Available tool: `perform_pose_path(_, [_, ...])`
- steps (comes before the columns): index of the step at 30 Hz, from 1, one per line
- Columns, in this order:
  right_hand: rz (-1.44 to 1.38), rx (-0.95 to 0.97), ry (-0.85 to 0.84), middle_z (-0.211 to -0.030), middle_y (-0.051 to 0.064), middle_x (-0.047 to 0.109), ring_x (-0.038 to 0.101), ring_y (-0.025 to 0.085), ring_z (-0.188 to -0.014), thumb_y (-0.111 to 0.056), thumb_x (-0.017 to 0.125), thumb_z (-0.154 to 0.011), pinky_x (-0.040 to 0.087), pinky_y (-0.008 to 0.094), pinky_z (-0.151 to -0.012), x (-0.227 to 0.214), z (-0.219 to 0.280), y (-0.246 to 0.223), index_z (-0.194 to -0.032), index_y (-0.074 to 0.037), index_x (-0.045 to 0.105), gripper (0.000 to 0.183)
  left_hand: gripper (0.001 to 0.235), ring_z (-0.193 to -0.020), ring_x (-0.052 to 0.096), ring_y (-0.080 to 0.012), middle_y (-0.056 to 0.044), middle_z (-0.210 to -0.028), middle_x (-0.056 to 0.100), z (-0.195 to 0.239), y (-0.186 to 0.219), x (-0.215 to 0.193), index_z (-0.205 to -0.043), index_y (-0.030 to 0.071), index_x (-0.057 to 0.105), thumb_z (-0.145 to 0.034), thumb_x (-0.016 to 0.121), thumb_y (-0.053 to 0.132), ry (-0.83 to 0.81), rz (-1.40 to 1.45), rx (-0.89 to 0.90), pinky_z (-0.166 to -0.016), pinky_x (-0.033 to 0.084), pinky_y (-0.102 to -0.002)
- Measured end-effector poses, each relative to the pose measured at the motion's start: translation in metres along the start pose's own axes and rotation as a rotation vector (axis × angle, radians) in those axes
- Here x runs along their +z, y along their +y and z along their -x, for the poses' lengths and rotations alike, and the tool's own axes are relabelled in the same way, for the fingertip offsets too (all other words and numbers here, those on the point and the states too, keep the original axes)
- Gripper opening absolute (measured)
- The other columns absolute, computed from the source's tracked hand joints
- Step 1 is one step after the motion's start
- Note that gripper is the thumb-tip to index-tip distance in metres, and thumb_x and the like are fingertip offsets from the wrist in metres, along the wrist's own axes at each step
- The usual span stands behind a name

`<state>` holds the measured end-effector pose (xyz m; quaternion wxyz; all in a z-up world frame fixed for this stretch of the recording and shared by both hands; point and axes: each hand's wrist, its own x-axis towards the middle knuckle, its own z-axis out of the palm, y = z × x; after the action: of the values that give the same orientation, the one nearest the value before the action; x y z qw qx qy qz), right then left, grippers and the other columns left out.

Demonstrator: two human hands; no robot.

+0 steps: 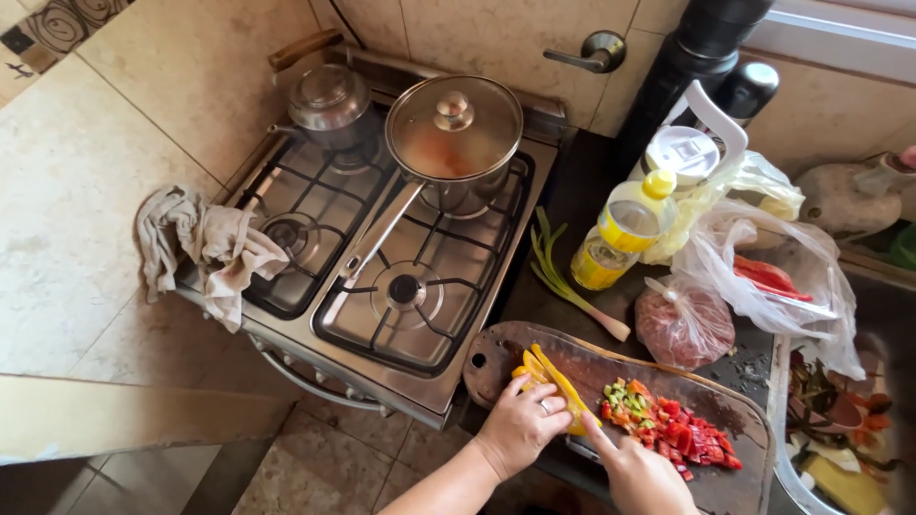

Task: Washing bell peppers in a sink and dicing them on a wooden cutting board.

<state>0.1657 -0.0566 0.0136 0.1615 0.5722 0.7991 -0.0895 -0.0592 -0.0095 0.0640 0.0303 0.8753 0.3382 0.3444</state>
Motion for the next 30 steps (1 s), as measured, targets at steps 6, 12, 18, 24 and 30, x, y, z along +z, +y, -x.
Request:
perform_pose_path(6, [-0.068, 0.117, -0.245, -0.077, 0.003, 0.051, 0.063, 0.025, -0.065, -0.023, 0.048, -0.083, 0.051, 0.039, -0.062, -0.019, 0.027, 0.006, -0.146, -0.046, 0.001, 0.082, 0.011, -0.101, 0.061, -0.0195, 0.0, -0.101, 0.068, 0.006, -0.001, 0.01, -0.094, 0.016, 0.068, -0.09, 0.058, 0.015, -0.018, 0.006, -0.012, -0.093, 0.039, -0.045])
perform_pose_path(12, [-0.138, 0.153, -0.544, -0.084, 0.004, 0.047, 0.061, 0.027, -0.083, -0.029, 0.045, -0.087, 0.048, 0.039, -0.08, -0.049, 0.048, 0.014, -0.146, -0.05, -0.009, 0.082, 0.014, -0.103, 0.06, -0.0231, -0.004, -0.105, 0.069, 0.013, -0.004, 0.018, -0.099, 0.015, 0.07, -0.088, 0.06, 0.014, -0.047, 0.015, -0.026, -0.093, 0.039, -0.048])
perform_pose_path(18, [-0.033, 0.202, -0.475, -0.07, -0.002, 0.039, 0.057, 0.013, -0.063, -0.046, 0.037, -0.089, 0.047, 0.027, -0.064, -0.009, 0.073, 0.032, -0.143, -0.057, -0.006, 0.07, 0.016, -0.105, 0.059, -0.025, -0.005, -0.107, 0.068, 0.018, -0.008, 0.025, -0.101, 0.016, 0.07, -0.087, 0.062, 0.016, -0.084, 0.038, -0.027, -0.094, 0.038, -0.05])
perform_pose_path(24, [-0.135, 0.299, -0.582, -0.078, -0.005, 0.044, 0.06, 0.007, -0.077, -0.061, 0.037, -0.088, 0.044, 0.018, -0.074, -0.05, 0.075, 0.037, -0.14, -0.067, -0.006, 0.068, 0.019, -0.099, 0.059, -0.0276, -0.011, -0.105, 0.063, 0.01, -0.017, 0.005, -0.105, 0.004, 0.064, -0.087, 0.059, 0.003, -0.017, 0.194, -0.012, -0.092, 0.044, -0.042])
perform_pose_path(30, [-0.077, 0.039, -0.082, -0.067, 0.0, 0.043, 0.06, 0.023, -0.055, -0.018, 0.048, -0.08, 0.049, 0.041, -0.054, -0.043, 0.029, -0.009, -0.145, -0.046, 0.01, 0.08, 0.011, -0.088, 0.059, -0.0321, -0.017, -0.094, 0.063, 0.011, -0.022, 0.007, -0.095, -0.003, 0.066, -0.085, 0.061, -0.003, 0.05, 0.216, 0.012, -0.084, 0.051, -0.041])
